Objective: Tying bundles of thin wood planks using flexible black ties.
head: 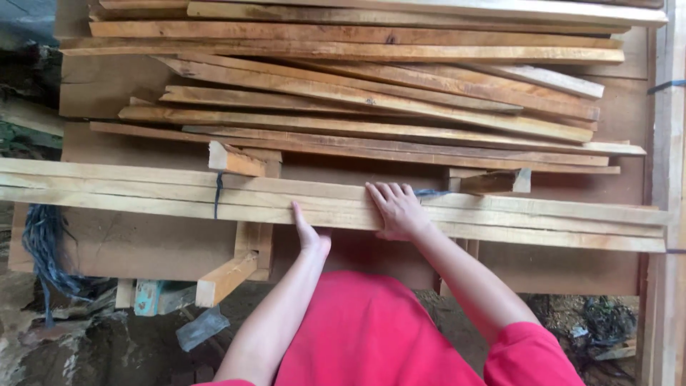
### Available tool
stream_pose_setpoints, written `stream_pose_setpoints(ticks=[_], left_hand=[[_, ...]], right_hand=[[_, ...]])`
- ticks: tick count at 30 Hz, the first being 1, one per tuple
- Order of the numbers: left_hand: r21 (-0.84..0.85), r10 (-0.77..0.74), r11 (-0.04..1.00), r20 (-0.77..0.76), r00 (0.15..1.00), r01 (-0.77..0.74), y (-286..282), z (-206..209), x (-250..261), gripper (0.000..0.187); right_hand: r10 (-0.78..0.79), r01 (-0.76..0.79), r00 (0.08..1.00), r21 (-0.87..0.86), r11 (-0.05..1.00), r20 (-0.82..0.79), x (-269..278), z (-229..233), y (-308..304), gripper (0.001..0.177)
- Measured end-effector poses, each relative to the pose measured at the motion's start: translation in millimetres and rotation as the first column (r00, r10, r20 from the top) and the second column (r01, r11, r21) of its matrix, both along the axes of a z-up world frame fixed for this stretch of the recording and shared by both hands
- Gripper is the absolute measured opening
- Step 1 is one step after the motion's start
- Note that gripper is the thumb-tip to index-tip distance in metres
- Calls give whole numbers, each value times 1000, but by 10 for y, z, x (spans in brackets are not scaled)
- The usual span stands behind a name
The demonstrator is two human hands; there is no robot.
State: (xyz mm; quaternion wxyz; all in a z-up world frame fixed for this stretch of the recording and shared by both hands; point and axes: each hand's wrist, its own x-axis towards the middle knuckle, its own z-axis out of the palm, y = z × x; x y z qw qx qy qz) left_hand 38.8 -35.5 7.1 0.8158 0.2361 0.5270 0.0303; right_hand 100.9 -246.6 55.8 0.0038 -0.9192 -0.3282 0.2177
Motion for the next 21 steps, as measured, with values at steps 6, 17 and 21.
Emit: stream_pose_setpoints(ticks=[6, 17, 21], left_hand=[[-31, -42, 999, -13, 999, 41, 43, -185, -47, 100], [26, -203, 979, -30, 979, 204, 70, 64, -58, 105], [9, -282, 959, -24, 959, 283, 136, 61, -66, 110]], right_hand=[[-41, 41, 999, -5, 999, -33, 36, -64, 13, 125], [-134, 159, 971, 119, 980, -196, 251, 137, -152, 115], [-437, 379, 731, -221, 899, -523, 637, -107, -358, 104]])
